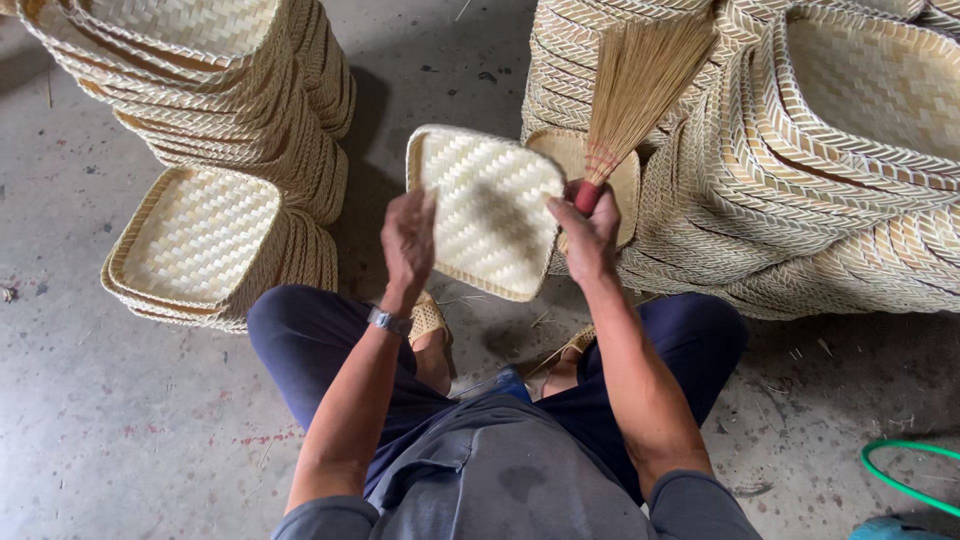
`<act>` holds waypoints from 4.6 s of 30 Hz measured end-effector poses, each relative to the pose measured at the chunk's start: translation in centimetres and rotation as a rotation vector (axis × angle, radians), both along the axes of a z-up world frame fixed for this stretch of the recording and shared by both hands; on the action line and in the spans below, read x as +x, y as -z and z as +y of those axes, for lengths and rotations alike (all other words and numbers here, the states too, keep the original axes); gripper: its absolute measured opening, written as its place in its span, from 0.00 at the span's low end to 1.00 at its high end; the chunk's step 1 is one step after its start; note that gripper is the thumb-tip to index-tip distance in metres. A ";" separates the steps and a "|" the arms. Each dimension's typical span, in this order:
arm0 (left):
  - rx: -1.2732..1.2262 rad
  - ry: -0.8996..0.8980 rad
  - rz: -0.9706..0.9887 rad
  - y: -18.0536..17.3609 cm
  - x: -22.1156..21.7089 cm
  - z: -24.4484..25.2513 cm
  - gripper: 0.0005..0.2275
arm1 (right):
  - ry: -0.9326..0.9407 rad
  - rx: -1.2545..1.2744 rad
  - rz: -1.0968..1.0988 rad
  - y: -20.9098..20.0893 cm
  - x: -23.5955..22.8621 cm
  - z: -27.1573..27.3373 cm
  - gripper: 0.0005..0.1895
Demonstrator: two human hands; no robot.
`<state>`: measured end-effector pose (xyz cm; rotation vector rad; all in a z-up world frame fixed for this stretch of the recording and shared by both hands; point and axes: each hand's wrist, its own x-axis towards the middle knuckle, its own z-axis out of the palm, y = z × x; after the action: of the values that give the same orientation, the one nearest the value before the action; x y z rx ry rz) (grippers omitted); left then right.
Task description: The person picks up square woven bamboo trays one at a time and brushes off loose material with a small broom.
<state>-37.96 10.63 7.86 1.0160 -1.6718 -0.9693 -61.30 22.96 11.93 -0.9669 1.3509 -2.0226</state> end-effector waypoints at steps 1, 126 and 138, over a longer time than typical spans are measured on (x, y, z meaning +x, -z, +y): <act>0.291 0.134 0.190 -1.3 -1.3 0.2 0.27 | 0.021 -0.022 0.067 0.0 1.1 0.1 0.16; -0.732 0.711 -0.844 19.4 -21.5 1.9 0.15 | 0.150 0.256 0.972 3.6 -4.0 8.7 0.27; -0.614 0.678 -0.826 14.8 -20.0 2.7 0.24 | 0.158 0.306 0.988 4.9 -4.2 8.3 0.28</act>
<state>-57.99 13.36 -6.96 0.4148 -2.8796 -0.3305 -65.55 31.28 7.06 -1.8584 2.1879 -1.3478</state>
